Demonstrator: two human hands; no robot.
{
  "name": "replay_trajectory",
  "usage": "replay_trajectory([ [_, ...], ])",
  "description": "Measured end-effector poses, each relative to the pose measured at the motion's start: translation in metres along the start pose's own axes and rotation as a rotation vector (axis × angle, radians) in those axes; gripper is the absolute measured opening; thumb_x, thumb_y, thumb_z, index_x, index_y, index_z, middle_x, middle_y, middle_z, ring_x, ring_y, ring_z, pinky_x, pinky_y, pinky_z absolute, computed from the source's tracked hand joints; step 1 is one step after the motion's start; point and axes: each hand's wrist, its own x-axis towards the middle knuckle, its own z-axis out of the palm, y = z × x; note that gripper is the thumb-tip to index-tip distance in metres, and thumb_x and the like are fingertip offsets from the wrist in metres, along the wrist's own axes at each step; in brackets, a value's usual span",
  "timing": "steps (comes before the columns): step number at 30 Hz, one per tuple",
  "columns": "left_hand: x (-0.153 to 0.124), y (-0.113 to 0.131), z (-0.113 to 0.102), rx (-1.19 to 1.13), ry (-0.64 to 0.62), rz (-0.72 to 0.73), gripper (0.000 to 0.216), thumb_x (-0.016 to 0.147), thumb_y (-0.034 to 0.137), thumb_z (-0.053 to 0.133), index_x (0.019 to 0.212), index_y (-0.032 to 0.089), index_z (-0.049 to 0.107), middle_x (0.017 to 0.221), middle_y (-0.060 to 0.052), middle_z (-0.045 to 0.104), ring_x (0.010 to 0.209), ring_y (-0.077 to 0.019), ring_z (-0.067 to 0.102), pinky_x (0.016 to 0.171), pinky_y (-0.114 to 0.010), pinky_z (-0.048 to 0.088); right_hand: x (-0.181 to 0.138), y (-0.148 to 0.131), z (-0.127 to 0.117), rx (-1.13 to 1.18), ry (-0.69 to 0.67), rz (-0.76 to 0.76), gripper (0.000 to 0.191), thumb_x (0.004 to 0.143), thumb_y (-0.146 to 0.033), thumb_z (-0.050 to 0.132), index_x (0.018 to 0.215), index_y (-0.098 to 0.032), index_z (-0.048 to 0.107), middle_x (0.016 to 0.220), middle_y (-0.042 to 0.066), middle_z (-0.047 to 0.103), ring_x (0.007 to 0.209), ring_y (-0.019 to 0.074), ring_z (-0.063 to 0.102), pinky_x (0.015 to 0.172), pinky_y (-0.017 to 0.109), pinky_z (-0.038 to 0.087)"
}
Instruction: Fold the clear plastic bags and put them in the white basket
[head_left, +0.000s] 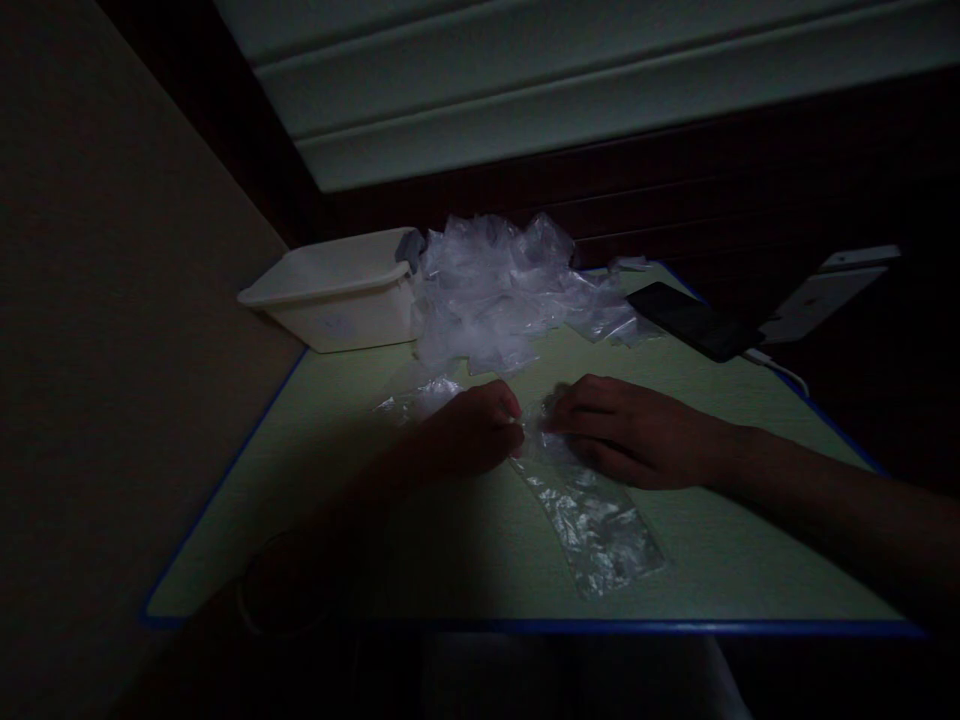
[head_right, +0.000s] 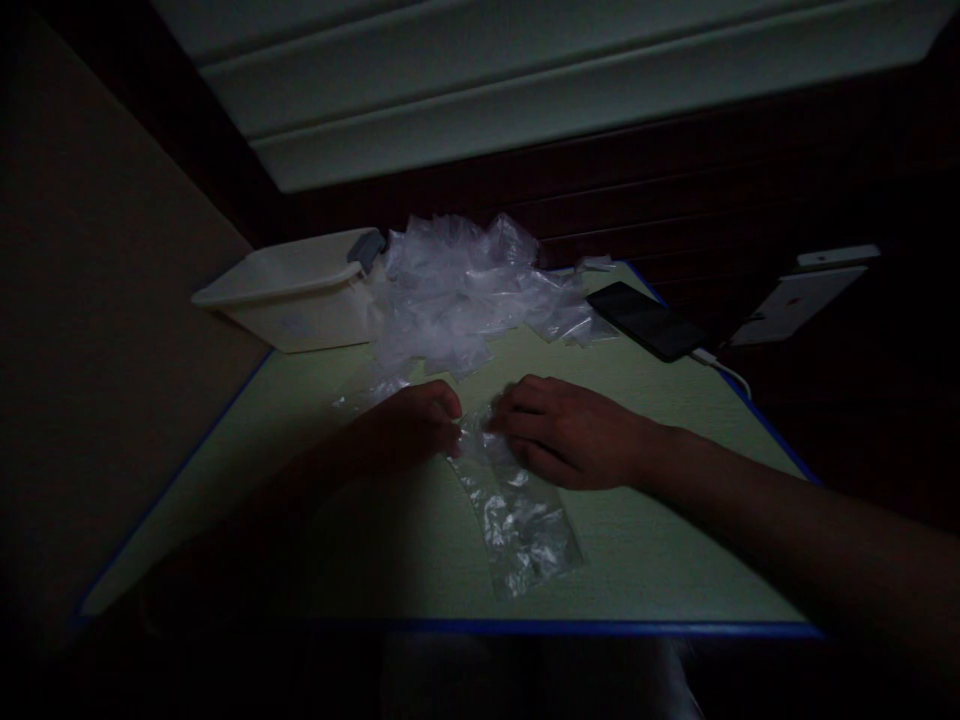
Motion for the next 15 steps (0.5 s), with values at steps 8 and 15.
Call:
replay_trajectory([
  [8, 0.0012, -0.0002, 0.0023, -0.249, -0.084, -0.029, 0.016, 0.073, 0.014, 0.054, 0.088, 0.017, 0.05, 0.067, 0.001, 0.068, 0.048, -0.0073, 0.049, 0.046, -0.018, 0.036, -0.0025, 0.0028, 0.0022, -0.021, -0.013, -0.026, 0.036, 0.091, -0.024, 0.049, 0.124, -0.017, 0.061, 0.116, 0.015, 0.055, 0.106, 0.0265, 0.05, 0.09, 0.046, 0.042],
  [15, 0.0035, -0.0011, -0.0026, -0.151, -0.145, 0.269, 0.03, 0.081, 0.012, 0.044, 0.104, 0.011, 0.063, 0.078, -0.003, 0.069, 0.061, -0.0091, 0.056, 0.059, -0.021, 0.045, -0.0034, 0.004, 0.0022, -0.007, -0.012, -0.027, 0.041, 0.09, -0.023, 0.05, 0.129, -0.017, 0.058, 0.115, 0.015, 0.055, 0.106, 0.0268, 0.05, 0.091, 0.047, 0.042],
])
